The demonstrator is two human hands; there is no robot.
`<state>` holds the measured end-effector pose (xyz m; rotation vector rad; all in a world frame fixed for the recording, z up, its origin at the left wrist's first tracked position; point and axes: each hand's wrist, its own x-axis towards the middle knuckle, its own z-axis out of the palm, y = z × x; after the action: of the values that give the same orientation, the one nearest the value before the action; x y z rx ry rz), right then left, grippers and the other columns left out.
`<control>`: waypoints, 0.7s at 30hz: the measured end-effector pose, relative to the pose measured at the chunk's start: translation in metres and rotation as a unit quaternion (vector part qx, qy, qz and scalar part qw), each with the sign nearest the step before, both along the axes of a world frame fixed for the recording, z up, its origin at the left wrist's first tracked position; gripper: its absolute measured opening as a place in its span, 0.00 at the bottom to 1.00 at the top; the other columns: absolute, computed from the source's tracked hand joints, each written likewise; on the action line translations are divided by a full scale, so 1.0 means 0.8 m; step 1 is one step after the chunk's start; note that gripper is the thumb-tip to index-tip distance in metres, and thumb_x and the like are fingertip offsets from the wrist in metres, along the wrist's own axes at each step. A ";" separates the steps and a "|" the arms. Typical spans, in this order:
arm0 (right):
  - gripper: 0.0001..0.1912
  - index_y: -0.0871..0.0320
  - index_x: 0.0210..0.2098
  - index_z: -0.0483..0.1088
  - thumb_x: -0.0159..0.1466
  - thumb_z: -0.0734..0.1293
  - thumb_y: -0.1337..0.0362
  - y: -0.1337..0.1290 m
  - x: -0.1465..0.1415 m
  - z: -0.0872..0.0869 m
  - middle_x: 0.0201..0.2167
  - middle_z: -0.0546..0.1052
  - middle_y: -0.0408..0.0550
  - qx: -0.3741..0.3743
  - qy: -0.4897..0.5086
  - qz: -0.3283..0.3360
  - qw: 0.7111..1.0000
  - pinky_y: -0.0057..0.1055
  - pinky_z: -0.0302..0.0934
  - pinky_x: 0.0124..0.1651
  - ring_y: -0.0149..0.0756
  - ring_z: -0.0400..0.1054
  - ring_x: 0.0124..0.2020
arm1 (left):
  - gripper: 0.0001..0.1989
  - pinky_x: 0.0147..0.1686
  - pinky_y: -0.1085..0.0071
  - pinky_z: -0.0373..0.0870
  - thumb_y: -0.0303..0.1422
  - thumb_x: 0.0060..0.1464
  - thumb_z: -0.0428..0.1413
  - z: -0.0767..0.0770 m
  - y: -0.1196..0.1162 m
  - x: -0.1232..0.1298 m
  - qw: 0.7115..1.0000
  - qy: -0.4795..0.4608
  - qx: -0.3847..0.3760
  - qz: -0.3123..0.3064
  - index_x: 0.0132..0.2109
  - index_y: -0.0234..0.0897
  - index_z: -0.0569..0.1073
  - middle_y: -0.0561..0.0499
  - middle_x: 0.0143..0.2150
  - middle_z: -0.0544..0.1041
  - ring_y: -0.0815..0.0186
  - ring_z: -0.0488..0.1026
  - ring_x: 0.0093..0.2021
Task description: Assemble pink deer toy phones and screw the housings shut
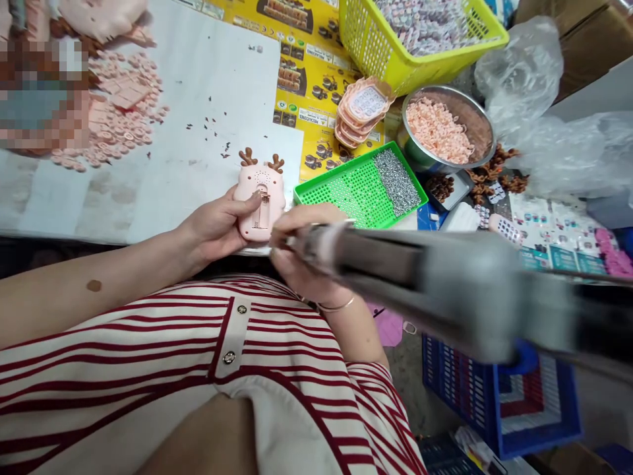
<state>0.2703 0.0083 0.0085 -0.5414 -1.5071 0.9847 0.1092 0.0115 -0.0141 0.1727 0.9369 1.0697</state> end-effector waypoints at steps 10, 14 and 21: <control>0.17 0.47 0.39 0.67 0.60 0.70 0.44 0.053 0.086 -0.010 0.18 0.58 0.33 0.066 0.031 -0.302 0.950 0.34 0.60 0.23 0.29 0.57 0.15 | 0.20 0.49 0.51 0.80 0.26 0.57 0.62 0.006 -0.007 -0.003 0.999 0.037 0.000 -0.018 0.56 0.40 0.73 0.46 0.48 0.80 0.58 0.80 0.43; 0.18 0.47 0.38 0.69 0.58 0.71 0.44 0.059 0.088 -0.020 0.18 0.59 0.34 0.074 0.039 -0.299 0.951 0.34 0.60 0.22 0.31 0.59 0.15 | 0.18 0.46 0.55 0.81 0.26 0.58 0.62 0.009 -0.008 -0.003 0.999 0.041 -0.001 -0.022 0.56 0.39 0.73 0.46 0.46 0.80 0.60 0.80 0.41; 0.16 0.46 0.41 0.68 0.59 0.71 0.47 0.063 0.089 -0.036 0.24 0.63 0.37 0.046 0.049 -0.280 0.958 0.35 0.60 0.26 0.31 0.60 0.19 | 0.18 0.42 0.59 0.82 0.26 0.59 0.62 0.008 -0.010 -0.003 0.999 0.045 0.003 -0.024 0.55 0.39 0.73 0.46 0.45 0.81 0.60 0.80 0.40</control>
<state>0.3412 0.0586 -0.0199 -0.7851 -1.2027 0.4880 0.1072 0.0039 -0.0074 0.2485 1.0060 1.0261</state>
